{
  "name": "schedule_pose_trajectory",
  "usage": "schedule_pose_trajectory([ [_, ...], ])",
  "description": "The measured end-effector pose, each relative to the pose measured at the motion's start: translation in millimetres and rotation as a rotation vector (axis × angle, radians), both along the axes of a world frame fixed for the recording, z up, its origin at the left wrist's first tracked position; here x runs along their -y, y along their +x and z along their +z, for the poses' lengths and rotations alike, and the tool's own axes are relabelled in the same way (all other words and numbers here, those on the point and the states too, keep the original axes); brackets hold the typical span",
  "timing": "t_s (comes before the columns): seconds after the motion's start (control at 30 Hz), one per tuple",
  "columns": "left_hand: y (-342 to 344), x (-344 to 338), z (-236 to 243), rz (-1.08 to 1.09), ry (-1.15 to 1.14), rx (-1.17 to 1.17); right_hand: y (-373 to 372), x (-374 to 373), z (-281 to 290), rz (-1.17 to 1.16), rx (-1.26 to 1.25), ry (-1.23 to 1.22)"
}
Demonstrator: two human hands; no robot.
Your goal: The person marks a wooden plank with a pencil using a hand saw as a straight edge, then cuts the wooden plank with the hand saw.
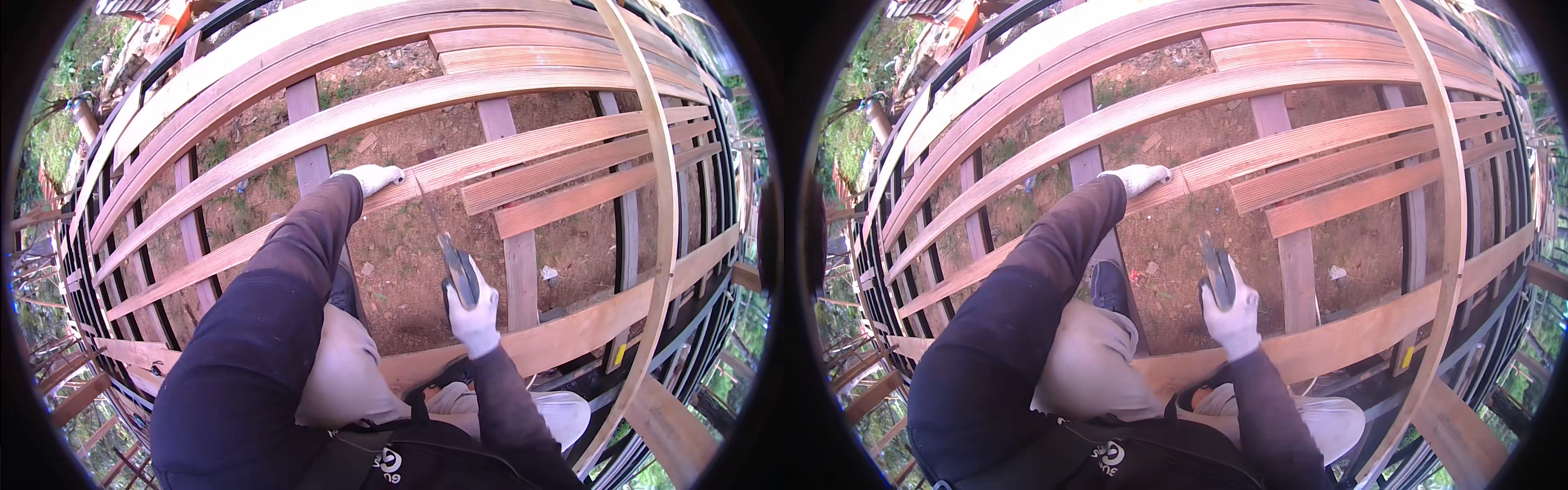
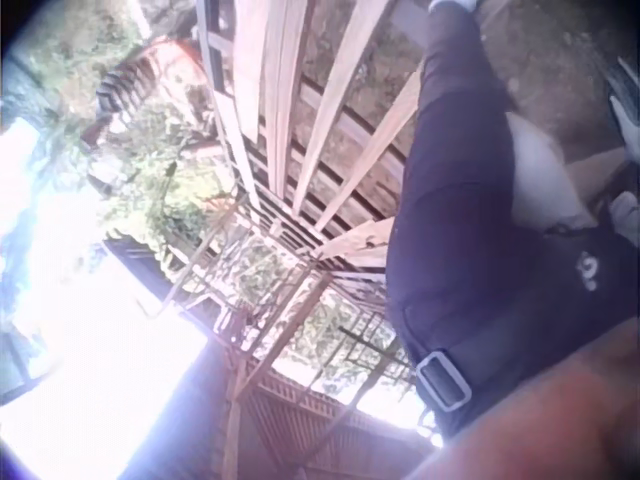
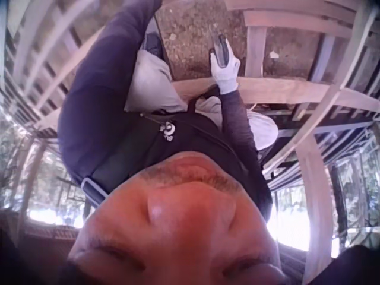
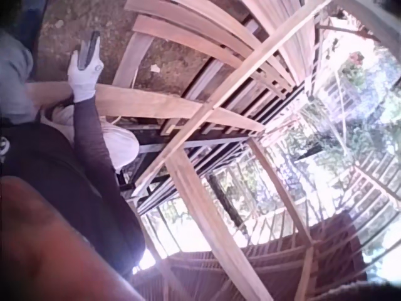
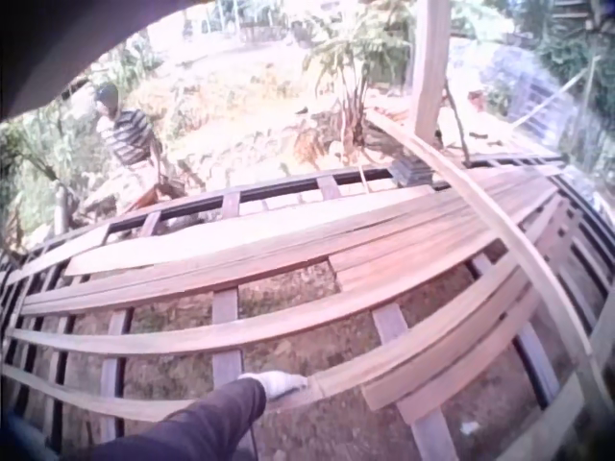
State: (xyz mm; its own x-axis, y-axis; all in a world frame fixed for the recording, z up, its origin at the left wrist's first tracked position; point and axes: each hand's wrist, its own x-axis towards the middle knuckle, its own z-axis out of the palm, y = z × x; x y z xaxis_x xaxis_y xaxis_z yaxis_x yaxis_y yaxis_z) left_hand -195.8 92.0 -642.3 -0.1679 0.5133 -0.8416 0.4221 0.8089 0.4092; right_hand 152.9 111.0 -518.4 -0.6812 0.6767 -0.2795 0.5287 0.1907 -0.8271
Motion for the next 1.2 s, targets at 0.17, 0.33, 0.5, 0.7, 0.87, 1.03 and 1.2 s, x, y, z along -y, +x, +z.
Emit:
schedule_pose_trajectory([
  [0.17, 37.3, -30.1, -22.7, 0.078, 0.105, -0.155, -74.7, -57.0, -74.8, -0.063, 0.05, 0.086],
  [0.33, 2.9, 25.0, -22.6, 0.131, 0.071, -0.243, 29.9, 27.0, 32.1, 0.162, 0.019, 0.109],
  [0.5, 21.5, -15.5, -19.5, 0.089, 0.091, -0.201, -30.0, -21.4, -48.4, -0.037, -0.023, 0.068],
  [0.7, 16.0, 8.9, -27.9, 0.097, 0.056, -0.228, -41.2, -11.6, -28.4, 0.023, 0.135, 0.004],
  [0.87, 11.3, 1.8, -2.3, 0.072, 0.072, -0.237, 30.1, 12.9, 16.6, 0.05, 0.047, -0.031],
  [1.03, 43.1, -30.8, -15.7, 0.081, 0.106, -0.196, -96.4, -65.2, -75.9, -0.072, 0.094, -0.042],
  [1.2, 8.0, 13.5, -20.3, 0.133, 0.034, -0.266, 44.4, 21.9, 31.5, 0.141, 0.043, 0.066],
])
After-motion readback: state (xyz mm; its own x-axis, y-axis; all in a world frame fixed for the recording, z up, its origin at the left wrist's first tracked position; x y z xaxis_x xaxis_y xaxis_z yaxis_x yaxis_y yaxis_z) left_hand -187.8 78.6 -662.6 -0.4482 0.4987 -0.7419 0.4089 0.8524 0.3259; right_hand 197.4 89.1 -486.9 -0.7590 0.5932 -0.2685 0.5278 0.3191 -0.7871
